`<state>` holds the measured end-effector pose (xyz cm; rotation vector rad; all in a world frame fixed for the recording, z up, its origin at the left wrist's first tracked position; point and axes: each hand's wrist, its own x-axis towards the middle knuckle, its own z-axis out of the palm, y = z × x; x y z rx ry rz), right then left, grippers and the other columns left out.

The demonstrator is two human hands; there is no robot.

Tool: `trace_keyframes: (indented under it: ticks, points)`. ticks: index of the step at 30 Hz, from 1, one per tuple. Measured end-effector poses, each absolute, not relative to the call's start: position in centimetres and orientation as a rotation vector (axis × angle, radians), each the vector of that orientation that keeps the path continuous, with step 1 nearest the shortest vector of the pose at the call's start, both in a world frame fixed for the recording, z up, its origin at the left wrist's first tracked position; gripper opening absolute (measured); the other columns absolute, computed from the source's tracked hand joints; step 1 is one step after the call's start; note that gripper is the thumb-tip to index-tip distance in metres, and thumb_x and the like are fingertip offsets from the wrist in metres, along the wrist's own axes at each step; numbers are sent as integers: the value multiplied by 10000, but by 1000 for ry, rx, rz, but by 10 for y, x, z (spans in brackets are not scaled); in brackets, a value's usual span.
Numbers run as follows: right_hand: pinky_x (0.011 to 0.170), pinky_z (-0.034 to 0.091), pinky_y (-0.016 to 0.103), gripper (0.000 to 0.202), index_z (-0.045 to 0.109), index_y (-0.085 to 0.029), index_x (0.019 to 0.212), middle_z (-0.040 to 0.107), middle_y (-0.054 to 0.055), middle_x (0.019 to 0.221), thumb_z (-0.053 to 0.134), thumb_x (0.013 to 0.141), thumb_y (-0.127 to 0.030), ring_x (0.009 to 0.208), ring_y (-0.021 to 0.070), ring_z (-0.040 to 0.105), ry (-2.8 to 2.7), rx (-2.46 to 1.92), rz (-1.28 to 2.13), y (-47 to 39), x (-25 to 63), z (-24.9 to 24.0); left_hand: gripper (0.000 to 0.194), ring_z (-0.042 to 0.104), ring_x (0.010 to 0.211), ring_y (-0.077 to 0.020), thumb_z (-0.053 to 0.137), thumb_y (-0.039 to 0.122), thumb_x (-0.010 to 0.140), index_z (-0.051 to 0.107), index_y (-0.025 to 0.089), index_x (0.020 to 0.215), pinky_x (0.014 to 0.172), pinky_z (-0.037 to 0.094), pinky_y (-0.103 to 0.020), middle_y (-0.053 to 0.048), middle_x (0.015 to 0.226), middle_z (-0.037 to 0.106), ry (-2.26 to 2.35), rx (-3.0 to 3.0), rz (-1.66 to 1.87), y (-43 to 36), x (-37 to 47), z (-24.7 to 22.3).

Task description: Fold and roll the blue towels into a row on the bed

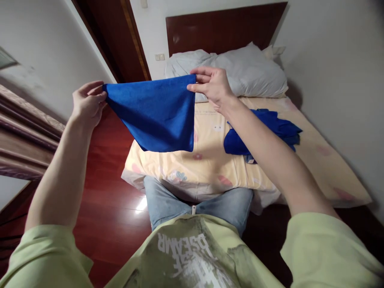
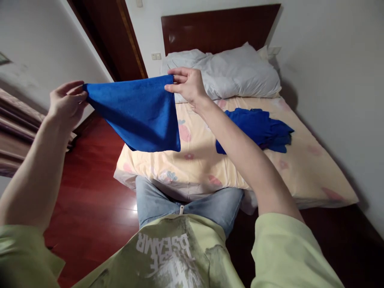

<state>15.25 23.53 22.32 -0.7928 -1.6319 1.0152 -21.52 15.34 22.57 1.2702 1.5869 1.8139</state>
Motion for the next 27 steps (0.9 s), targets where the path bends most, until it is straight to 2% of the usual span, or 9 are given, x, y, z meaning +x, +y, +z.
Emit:
trace_keyframes:
  ticks: [4,8,11,16,19,21,24,27]
  points:
    - [825,620,308,189,708,-285,900,756,7,960,828,811,-401,1049,220,709,-1561,-840,1021,239,158,224,372,557,846,-81,750,18,848,606,45,1190,1221,325,-592,21,857,616,1528,1301,1795,154,-212,234]
    - [791,617,317,126,722,-263,839,753,-2,874,834,796,-303,946,206,726,-1546,-827,968,243,163,222,436,554,845,-70,761,53,867,566,14,1254,1207,326,-576,37,840,598,1496,1353,1753,156,-207,243]
    - [765,613,330,174,729,-273,871,756,-1,864,860,765,-317,939,215,724,-1551,-853,886,245,168,223,449,574,829,-67,750,12,857,560,12,1263,1180,369,-566,36,836,611,1469,1369,1749,157,-202,251]
    - [779,623,352,321,733,-276,977,758,15,912,893,725,-393,997,248,724,-1568,-866,813,249,178,227,257,614,813,-70,672,-19,894,599,35,1134,1079,503,-548,39,789,623,1542,1347,1757,161,-192,263]
    - [773,623,335,285,738,-271,946,759,12,894,902,725,-344,964,235,728,-1547,-876,792,250,183,229,200,659,866,-89,660,29,936,579,13,1118,1049,536,-557,-5,860,681,1628,1332,1760,164,-188,264]
    - [736,612,310,216,751,-259,915,759,11,854,887,747,-257,890,205,725,-1522,-876,786,249,186,229,229,667,875,-94,694,83,946,573,5,1125,1067,523,-568,-31,908,698,1649,1366,1755,166,-188,262]
    - [658,585,268,139,775,-221,862,756,15,787,832,779,-125,762,154,701,-1485,-829,805,245,191,230,306,634,804,-74,742,119,925,587,-30,1142,1104,479,-596,-18,839,670,1619,1443,1746,169,-191,253]
    - [599,577,244,130,787,-208,814,752,9,742,825,776,-89,680,126,673,-1496,-825,776,237,197,228,411,593,791,-80,813,159,870,612,-67,1149,1133,435,-634,-8,775,653,1574,1510,1735,169,-196,241]
